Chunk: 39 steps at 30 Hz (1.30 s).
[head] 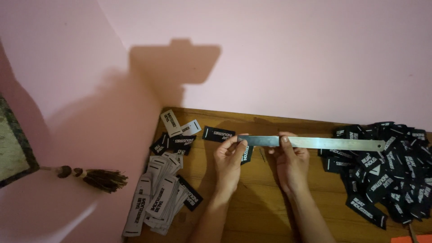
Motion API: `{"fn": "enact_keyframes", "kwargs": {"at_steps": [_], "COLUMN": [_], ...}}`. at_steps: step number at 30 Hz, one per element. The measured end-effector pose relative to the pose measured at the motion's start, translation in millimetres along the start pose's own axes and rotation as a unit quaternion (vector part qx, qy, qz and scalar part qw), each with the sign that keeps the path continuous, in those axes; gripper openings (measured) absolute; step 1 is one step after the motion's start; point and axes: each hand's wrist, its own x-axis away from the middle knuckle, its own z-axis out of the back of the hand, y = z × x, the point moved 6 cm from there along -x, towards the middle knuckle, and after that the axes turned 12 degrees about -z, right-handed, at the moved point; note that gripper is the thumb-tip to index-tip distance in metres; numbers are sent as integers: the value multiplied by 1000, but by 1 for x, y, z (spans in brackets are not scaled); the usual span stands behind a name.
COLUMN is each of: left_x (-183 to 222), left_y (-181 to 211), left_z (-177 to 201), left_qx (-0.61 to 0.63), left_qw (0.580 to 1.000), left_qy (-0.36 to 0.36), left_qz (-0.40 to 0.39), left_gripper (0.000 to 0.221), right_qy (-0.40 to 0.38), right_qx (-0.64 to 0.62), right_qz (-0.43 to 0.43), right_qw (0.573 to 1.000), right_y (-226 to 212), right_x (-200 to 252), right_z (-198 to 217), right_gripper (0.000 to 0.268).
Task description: Inspecting and aligning clothing labels using a metal ruler on a wooden table.
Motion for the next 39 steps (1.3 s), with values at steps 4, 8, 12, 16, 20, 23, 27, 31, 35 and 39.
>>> {"fn": "enact_keyframes", "kwargs": {"at_steps": [4,8,12,16,20,23,27,31,35,39], "left_x": [1,0,-3,-2,-12,-4,-4,-1,28,82], "left_y": [4,6,2,6,-1,12,13,-1,12,28], "left_z": [-3,-3,-2,-4,-3,-9,-6,11,27,53], "left_qx": [-2,-21,-8,-31,-33,-26,-37,-144,-163,-136], "left_qw": [1000,1000,1000,999,999,999,998,986,986,988], "left_qy": [5,10,18,17,8,5,-19,-13,-23,-70], "left_qz": [-1,-1,17,8,-8,-35,-56,-79,-35,10], "left_gripper": [23,22,25,23,21,18,14,23,33,41], "right_qy": [5,2,7,8,-5,-27,-17,-2,-2,-20], "right_qx": [3,-5,-7,-20,-16,-16,-36,-19,30,109], "right_qz": [-3,4,10,6,10,11,0,27,42,15], "right_qw": [1000,1000,1000,1000,1000,999,999,999,999,994], "right_y": [3,-7,4,1,1,6,8,-11,6,4], "right_x": [-6,6,-10,0,-4,-10,-5,31,35,88], "right_z": [7,-8,11,8,8,13,17,1,22,49], "right_gripper": [13,12,14,13,14,14,18,19,21,27]}}
